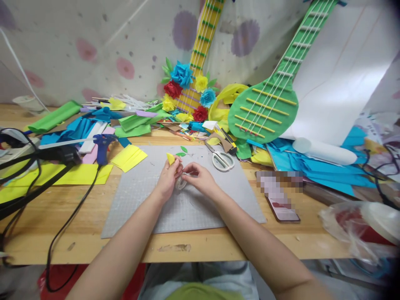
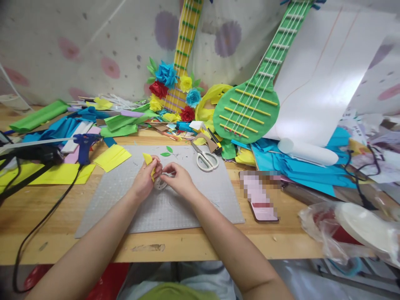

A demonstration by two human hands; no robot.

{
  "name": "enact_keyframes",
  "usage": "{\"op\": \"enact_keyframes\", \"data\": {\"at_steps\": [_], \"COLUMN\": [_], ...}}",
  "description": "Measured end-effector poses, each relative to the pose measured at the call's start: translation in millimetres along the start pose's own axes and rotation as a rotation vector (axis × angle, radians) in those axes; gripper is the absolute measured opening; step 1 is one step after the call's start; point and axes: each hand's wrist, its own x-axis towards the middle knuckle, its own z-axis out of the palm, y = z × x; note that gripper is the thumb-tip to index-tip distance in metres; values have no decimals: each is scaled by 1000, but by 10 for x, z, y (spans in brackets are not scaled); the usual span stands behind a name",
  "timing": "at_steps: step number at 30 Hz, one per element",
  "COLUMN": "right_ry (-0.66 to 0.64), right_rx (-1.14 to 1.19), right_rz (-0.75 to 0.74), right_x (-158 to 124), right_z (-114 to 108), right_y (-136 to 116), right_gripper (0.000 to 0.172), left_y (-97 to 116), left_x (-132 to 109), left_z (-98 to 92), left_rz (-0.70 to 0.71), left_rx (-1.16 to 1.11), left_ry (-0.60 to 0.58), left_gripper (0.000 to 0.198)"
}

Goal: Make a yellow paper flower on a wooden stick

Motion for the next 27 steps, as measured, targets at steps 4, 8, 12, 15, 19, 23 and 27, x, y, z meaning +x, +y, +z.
{"op": "enact_keyframes", "data": {"at_steps": [4, 8, 12, 15, 19, 23, 27], "right_ry": [28, 27, 8, 51, 90, 71, 64], "right_rx": [-6, 101, 289, 362, 411, 495, 644], "right_rz": [-55, -31, 28, 33, 25, 63, 78], "right_x": [7, -4, -14, -24, -37, -41, -30], "right_z": [19, 32, -49, -150, -259, -333, -375], "right_y": [29, 24, 14, 13, 18, 12, 18], "right_gripper": [7, 12, 21, 23, 24, 25, 27], "left_y": [-4, -19, -22, 0, 35, 90, 248], "left_x": [-9, 14, 90, 150, 207, 298, 428], "left_z": [21, -11, -174, -322, -405, -401, -377], "left_rz": [6, -9, 90, 153, 45, 31, 20], "left_rx": [7, 39, 424, 965, 1355, 1316, 1197], "left_ry": [14, 24, 168, 208, 145, -14, -173], "left_gripper": [17, 16, 21, 18, 19, 17, 14]}}
